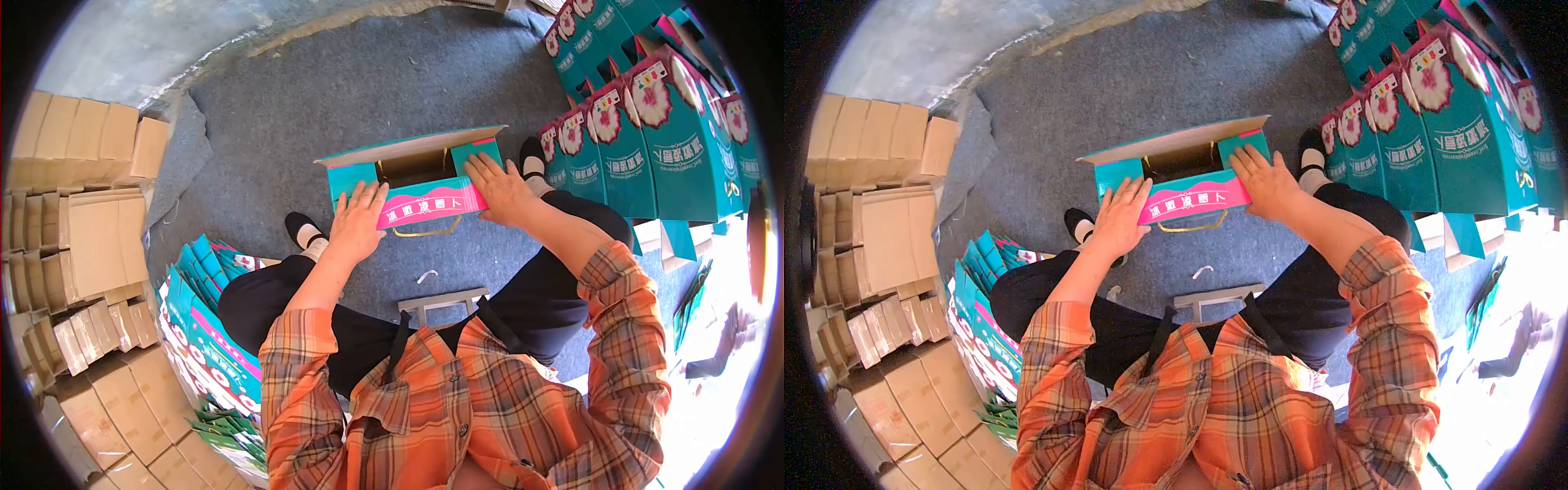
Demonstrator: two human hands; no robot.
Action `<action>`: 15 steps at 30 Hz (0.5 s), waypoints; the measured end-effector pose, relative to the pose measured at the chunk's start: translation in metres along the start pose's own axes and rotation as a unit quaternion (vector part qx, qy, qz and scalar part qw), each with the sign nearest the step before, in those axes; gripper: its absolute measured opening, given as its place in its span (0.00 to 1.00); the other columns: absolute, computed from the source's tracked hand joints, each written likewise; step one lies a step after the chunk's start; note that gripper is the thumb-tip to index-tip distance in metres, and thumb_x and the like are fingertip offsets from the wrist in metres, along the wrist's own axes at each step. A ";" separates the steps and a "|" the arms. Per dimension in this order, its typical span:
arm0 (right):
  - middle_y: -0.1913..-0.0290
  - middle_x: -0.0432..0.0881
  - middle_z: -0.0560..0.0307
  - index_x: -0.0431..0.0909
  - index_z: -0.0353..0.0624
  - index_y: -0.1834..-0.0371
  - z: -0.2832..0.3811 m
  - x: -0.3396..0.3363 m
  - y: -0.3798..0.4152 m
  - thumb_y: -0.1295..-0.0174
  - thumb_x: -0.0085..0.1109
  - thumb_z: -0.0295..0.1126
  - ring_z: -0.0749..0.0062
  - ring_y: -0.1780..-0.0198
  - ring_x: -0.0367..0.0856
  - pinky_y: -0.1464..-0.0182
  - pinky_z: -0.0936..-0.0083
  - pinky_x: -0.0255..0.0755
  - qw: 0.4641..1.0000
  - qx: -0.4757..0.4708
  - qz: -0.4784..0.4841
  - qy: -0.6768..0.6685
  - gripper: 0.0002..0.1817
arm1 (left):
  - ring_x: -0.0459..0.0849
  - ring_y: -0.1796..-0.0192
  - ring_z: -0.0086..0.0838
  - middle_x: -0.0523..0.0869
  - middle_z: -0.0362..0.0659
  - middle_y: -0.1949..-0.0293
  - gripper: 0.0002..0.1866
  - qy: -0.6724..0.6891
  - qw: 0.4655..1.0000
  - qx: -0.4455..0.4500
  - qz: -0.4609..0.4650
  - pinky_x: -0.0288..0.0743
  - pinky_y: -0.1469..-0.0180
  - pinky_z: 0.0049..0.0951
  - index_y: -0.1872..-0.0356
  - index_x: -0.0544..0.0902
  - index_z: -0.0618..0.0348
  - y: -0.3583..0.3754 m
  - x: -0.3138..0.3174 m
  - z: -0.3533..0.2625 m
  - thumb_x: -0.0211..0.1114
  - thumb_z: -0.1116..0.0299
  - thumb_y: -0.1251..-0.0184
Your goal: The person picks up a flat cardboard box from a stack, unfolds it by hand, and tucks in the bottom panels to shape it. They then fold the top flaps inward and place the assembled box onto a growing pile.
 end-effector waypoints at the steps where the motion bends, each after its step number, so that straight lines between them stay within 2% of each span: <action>1: 0.26 0.55 0.50 0.54 0.39 0.28 0.001 -0.001 -0.001 0.55 0.73 0.47 0.59 0.25 0.53 0.34 0.54 0.59 1.000 0.000 -0.004 0.001 0.53 | 0.61 0.28 0.41 0.67 0.47 0.33 0.45 0.001 1.000 -0.011 0.017 0.52 0.28 0.50 0.29 0.60 0.53 -0.001 0.002 0.001 0.74 0.68 0.50; 3: 0.31 0.63 0.53 0.57 0.40 0.29 0.001 -0.002 -0.001 0.55 0.72 0.46 0.62 0.29 0.59 0.37 0.55 0.61 1.000 0.014 0.004 -0.006 0.50 | 0.61 0.28 0.41 0.67 0.47 0.33 0.45 0.002 0.999 -0.021 0.032 0.52 0.28 0.50 0.29 0.60 0.53 -0.002 0.003 0.002 0.74 0.68 0.50; 4: 0.31 0.63 0.53 0.57 0.40 0.29 0.000 -0.004 0.000 0.55 0.72 0.46 0.62 0.29 0.59 0.37 0.55 0.61 1.000 0.015 0.005 -0.005 0.50 | 0.61 0.28 0.41 0.67 0.47 0.33 0.45 0.000 0.999 -0.022 0.031 0.52 0.28 0.50 0.29 0.60 0.52 -0.002 0.003 0.001 0.73 0.68 0.50; 6: 0.37 0.68 0.55 0.59 0.40 0.29 0.002 -0.010 0.005 0.55 0.72 0.43 0.64 0.35 0.64 0.40 0.58 0.63 0.999 0.016 -0.019 -0.021 0.49 | 0.61 0.28 0.41 0.67 0.47 0.33 0.45 -0.001 0.999 -0.025 0.038 0.52 0.28 0.50 0.29 0.60 0.52 0.002 0.007 0.000 0.73 0.69 0.49; 9: 0.42 0.71 0.55 0.61 0.40 0.30 0.013 -0.020 0.005 0.56 0.72 0.38 0.63 0.40 0.68 0.42 0.61 0.64 0.996 -0.030 -0.074 -0.040 0.46 | 0.61 0.28 0.41 0.67 0.46 0.33 0.45 -0.004 1.000 -0.014 0.009 0.53 0.28 0.50 0.29 0.60 0.52 0.001 0.002 0.001 0.73 0.69 0.49; 15: 0.47 0.74 0.54 0.65 0.39 0.33 0.022 -0.018 0.001 0.58 0.73 0.34 0.62 0.44 0.70 0.46 0.64 0.65 0.994 -0.063 -0.070 -0.059 0.44 | 0.65 0.31 0.42 0.69 0.45 0.35 0.43 -0.031 0.999 0.008 -0.027 0.57 0.30 0.51 0.30 0.62 0.51 0.003 -0.008 -0.011 0.73 0.69 0.50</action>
Point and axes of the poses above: each hand's wrist, its own y-axis away from the middle knuckle, its own x-axis out of the palm, z = x × y, the point moved 10 cm from there along -y, towards the middle knuckle
